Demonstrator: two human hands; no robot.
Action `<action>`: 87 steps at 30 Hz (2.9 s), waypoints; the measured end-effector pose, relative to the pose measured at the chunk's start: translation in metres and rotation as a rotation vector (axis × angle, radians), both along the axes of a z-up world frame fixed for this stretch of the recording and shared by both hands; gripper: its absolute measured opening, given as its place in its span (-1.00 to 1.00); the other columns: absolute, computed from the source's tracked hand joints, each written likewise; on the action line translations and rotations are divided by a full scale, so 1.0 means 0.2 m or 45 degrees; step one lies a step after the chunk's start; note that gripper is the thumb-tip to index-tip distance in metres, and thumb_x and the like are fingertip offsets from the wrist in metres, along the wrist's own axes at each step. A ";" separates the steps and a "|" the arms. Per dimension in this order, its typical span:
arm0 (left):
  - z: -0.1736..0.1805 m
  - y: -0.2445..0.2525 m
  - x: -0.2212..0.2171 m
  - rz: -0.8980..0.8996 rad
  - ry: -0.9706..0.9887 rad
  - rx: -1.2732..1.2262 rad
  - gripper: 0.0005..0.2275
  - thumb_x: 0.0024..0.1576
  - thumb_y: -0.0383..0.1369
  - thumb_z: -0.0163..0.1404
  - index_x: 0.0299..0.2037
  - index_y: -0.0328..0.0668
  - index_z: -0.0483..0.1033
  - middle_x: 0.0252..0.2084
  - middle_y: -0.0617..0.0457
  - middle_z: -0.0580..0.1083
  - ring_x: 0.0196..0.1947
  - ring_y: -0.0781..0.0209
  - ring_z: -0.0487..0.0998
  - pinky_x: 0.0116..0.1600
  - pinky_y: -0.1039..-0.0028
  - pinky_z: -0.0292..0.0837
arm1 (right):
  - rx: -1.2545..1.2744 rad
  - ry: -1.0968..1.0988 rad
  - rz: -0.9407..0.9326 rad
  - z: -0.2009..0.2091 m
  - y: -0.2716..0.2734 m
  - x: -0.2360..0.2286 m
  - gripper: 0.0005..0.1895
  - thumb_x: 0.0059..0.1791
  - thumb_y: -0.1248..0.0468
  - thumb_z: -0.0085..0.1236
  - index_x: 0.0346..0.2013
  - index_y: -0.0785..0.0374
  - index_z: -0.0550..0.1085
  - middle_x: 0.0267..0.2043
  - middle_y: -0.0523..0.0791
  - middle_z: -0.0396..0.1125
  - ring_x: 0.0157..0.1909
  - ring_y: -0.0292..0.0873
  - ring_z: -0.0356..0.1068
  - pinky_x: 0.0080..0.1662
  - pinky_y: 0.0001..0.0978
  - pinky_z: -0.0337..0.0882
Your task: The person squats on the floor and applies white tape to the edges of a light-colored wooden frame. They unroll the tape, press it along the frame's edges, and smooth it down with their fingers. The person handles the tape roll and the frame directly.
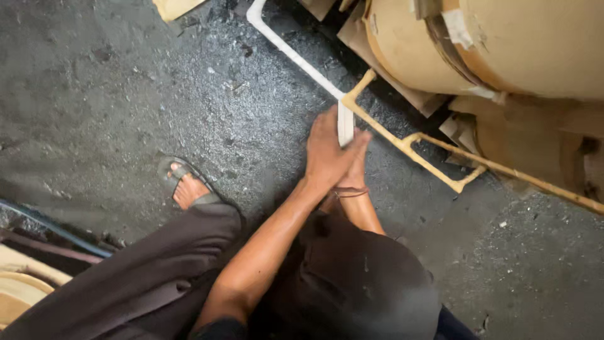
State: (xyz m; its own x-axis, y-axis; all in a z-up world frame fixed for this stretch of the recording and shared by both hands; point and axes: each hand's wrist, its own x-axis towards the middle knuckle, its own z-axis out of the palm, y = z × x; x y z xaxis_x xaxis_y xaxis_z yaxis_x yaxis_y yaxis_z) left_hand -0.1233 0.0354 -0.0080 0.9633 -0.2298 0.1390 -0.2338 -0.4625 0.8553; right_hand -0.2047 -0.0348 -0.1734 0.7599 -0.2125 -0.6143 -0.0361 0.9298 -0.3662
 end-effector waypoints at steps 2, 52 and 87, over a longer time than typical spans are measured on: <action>0.00 -0.02 0.01 -0.096 0.029 0.181 -0.54 0.12 -0.23 0.14 0.11 -0.40 0.35 -0.12 -0.25 0.46 -0.16 -0.29 0.50 -0.10 0.06 0.44 | 0.092 -0.156 -0.039 0.06 0.06 0.01 -0.48 0.13 -0.18 -0.19 0.07 0.17 0.41 -0.06 -0.16 0.35 -0.03 -0.21 0.35 0.05 -0.31 0.41; -0.31 0.08 0.19 -0.354 0.400 -0.215 -0.58 0.07 -0.21 0.19 0.03 -0.37 0.48 -0.16 -0.19 0.55 -0.13 -0.01 0.61 -0.03 0.23 0.50 | -0.428 -0.125 0.115 -0.42 -0.04 -0.02 -0.27 -0.06 0.02 0.30 0.30 0.18 0.26 0.23 -0.19 0.29 0.28 -0.22 0.29 0.33 -0.26 0.33; -0.04 -0.14 0.65 0.012 0.316 0.426 -0.76 0.16 -0.23 -0.08 -0.16 -0.21 0.53 -0.30 -0.32 0.60 -0.24 -0.38 0.61 -0.09 -0.07 0.47 | -0.964 -0.200 0.256 -0.06 -0.36 0.32 -0.39 0.06 0.20 0.21 0.33 0.32 0.23 0.36 -0.03 0.21 0.40 -0.13 0.22 0.37 -0.29 0.27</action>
State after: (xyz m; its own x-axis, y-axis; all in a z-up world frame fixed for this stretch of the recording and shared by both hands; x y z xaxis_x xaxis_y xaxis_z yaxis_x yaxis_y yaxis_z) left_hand 0.0077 0.0077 -0.0161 0.9604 -0.2136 -0.1787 -0.0335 -0.7256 0.6873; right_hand -0.1399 -0.1064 -0.1863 0.8938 -0.3784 -0.2406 -0.0723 0.4079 -0.9102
